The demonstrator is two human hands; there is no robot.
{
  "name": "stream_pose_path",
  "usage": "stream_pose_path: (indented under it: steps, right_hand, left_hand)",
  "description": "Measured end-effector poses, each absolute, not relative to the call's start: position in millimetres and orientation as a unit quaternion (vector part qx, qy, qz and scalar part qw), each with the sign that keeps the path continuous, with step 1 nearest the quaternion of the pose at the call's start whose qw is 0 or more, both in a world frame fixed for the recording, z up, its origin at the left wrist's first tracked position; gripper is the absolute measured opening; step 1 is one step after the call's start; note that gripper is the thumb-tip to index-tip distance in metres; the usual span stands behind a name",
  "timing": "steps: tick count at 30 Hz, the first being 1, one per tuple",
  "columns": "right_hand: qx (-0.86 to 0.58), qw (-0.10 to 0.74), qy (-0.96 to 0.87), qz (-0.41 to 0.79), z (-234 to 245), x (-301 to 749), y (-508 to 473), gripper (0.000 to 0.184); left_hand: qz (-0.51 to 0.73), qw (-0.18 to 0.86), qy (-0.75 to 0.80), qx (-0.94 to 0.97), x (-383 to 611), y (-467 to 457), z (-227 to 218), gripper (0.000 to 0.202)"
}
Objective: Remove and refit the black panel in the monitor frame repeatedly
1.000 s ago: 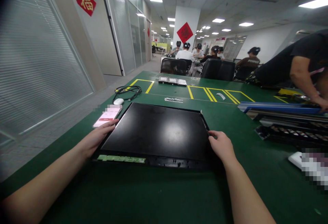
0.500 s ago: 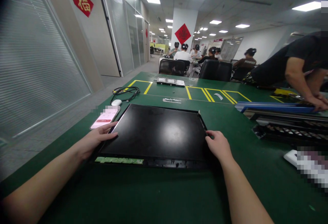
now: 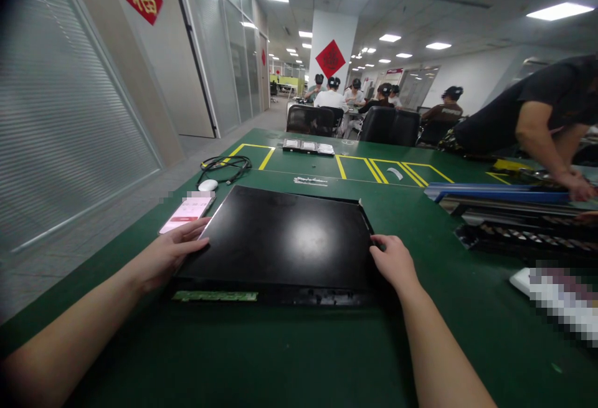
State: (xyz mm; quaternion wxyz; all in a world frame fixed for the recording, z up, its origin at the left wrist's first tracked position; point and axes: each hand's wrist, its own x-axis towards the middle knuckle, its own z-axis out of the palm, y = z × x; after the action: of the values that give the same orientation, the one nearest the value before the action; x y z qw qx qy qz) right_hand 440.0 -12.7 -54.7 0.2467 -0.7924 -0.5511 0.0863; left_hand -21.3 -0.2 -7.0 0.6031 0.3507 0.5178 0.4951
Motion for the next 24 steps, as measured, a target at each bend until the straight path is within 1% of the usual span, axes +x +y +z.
stream_pose_path:
  steps: [6, 9, 12, 17, 22, 24]
  right_hand:
    - [-0.796, 0.245, -0.548, 0.082, -56.3, 440.2, -12.6, 0.036]
    - [-0.794, 0.246, -0.55, 0.079, -57.6, 441.0, -11.9, 0.035]
    - [-0.792, 0.25, -0.551, 0.082, -58.3, 441.3, -11.7, 0.036]
    - [-0.789, 0.266, -0.546, 0.09, -60.5, 442.7, -10.3, 0.037]
    - [-0.798, 0.299, -0.51, 0.114, -65.5, 447.5, -5.6, 0.048]
    - [-0.794, 0.318, -0.502, 0.123, -68.6, 450.2, -4.6, 0.047]
  left_hand:
    - [0.496, 0.6, 0.517, 0.355, -19.9, -1.6, -3.5, 0.047]
    - [0.502, 0.593, 0.522, 0.352, -19.3, -2.6, -2.8, 0.045]
    - [0.505, 0.598, 0.514, 0.352, -19.6, -3.2, -2.8, 0.052]
    - [0.511, 0.628, 0.461, 0.362, -18.7, -4.2, -1.7, 0.077]
    - [0.535, 0.612, 0.449, 0.371, -16.0, -7.7, 0.9, 0.082]
    - [0.543, 0.608, 0.435, 0.383, -15.4, -9.4, 1.8, 0.083]
